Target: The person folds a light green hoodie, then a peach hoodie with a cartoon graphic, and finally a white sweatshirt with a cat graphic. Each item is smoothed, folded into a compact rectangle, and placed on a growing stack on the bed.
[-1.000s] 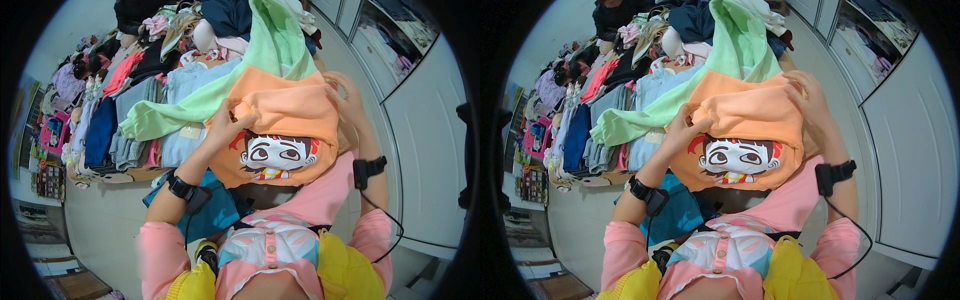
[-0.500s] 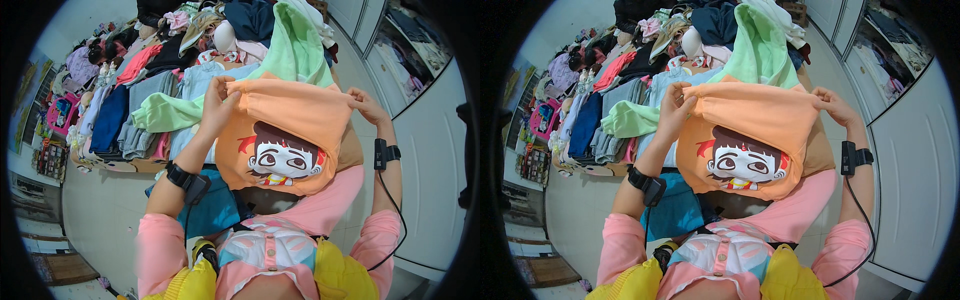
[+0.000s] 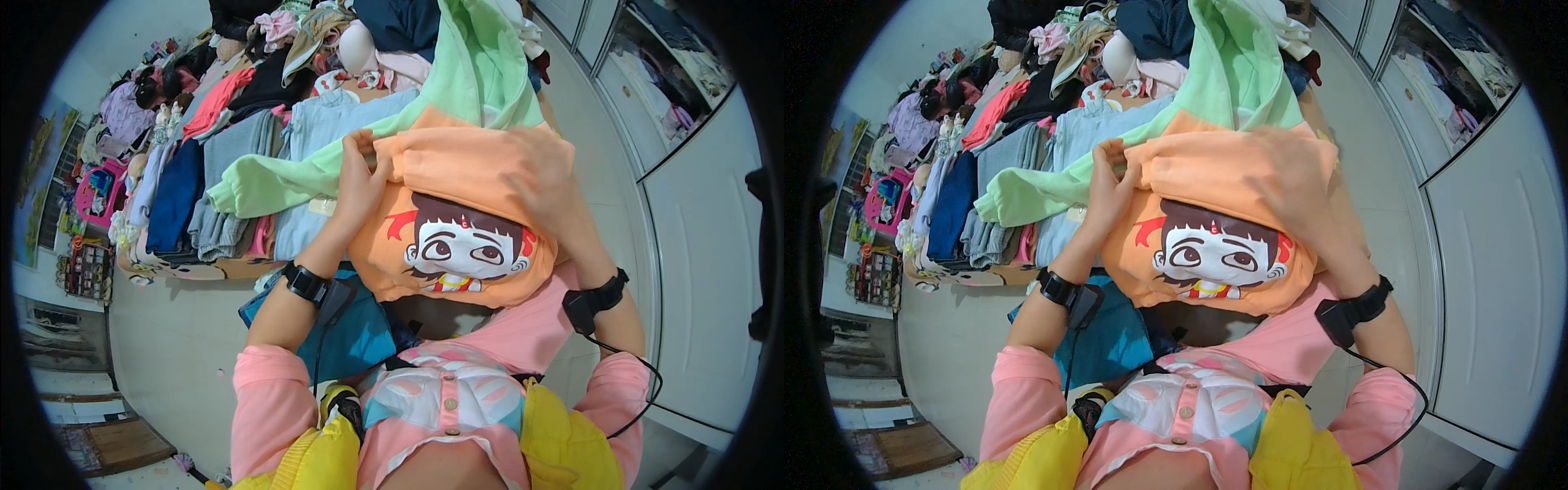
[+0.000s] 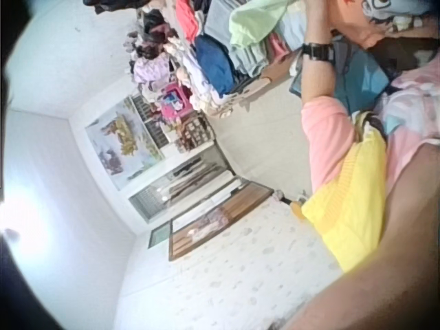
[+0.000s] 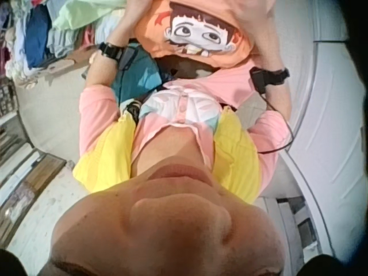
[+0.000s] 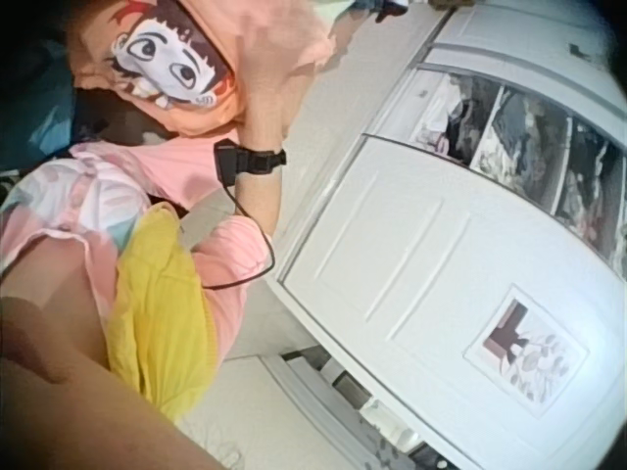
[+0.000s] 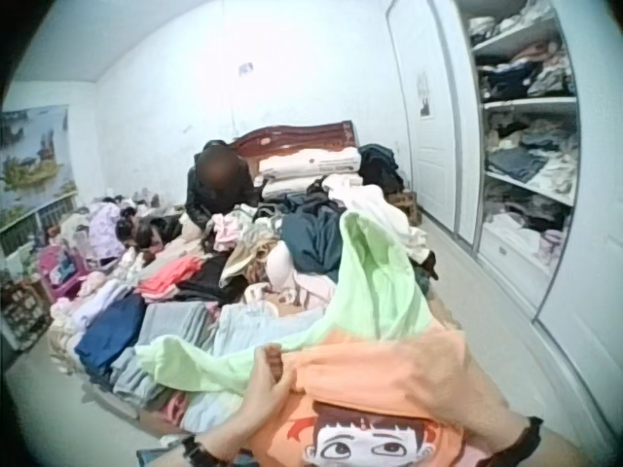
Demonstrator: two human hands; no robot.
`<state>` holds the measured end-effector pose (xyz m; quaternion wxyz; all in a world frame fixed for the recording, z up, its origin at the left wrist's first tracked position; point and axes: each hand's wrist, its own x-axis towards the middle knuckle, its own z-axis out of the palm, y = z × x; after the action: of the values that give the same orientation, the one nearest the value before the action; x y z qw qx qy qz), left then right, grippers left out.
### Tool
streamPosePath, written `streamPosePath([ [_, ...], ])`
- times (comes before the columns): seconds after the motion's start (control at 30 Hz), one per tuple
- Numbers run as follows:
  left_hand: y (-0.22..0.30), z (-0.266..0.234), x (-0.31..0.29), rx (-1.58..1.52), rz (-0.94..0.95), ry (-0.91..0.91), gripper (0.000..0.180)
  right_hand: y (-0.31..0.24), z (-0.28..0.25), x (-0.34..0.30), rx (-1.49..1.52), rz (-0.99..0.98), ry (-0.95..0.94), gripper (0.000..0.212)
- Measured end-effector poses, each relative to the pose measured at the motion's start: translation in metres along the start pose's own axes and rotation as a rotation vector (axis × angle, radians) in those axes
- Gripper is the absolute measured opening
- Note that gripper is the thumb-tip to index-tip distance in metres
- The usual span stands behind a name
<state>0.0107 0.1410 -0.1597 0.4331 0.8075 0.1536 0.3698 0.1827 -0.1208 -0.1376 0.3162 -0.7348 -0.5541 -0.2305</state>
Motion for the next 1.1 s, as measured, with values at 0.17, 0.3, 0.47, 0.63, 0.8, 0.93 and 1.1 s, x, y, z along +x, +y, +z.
streamPosePath([
  [0.17, 0.023, -0.052, -0.032, -0.155, 0.057, 0.247, 0.029, -0.041, 0.024, 0.001, 0.103, -0.107, -0.396, 0.051],
  [0.3, 0.022, -0.126, -0.059, 0.229, 0.057, 0.487, 0.034, -0.053, 0.036, 0.013, 0.258, -0.038, -0.341, 0.052],
  [0.47, 0.017, -0.222, -0.036, 0.72, -0.071, 0.505, 0.058, -0.079, 0.068, 0.021, 0.226, -0.012, -0.142, 0.062],
  [0.63, 0.032, -0.23, -0.012, 0.401, -0.235, -0.035, 0.032, -0.075, 0.086, 0.019, 0.176, 0.143, -0.158, 0.048],
  [0.8, 0.073, -0.259, 0.006, 0.789, 0.671, 0.282, 0.017, -0.06, 0.088, 0.014, 0.562, 0.42, 0.059, 0.032],
  [0.93, 0.046, -0.294, 0.007, 0.96, 0.246, 0.122, 0.016, -0.059, 0.087, 0.009, 0.42, 0.206, 0.034, 0.032],
  [1.1, -0.016, -0.3, -0.009, 0.557, -0.318, 0.208, 0.032, -0.06, 0.081, 0.018, 0.55, 0.32, 0.07, 0.03],
])
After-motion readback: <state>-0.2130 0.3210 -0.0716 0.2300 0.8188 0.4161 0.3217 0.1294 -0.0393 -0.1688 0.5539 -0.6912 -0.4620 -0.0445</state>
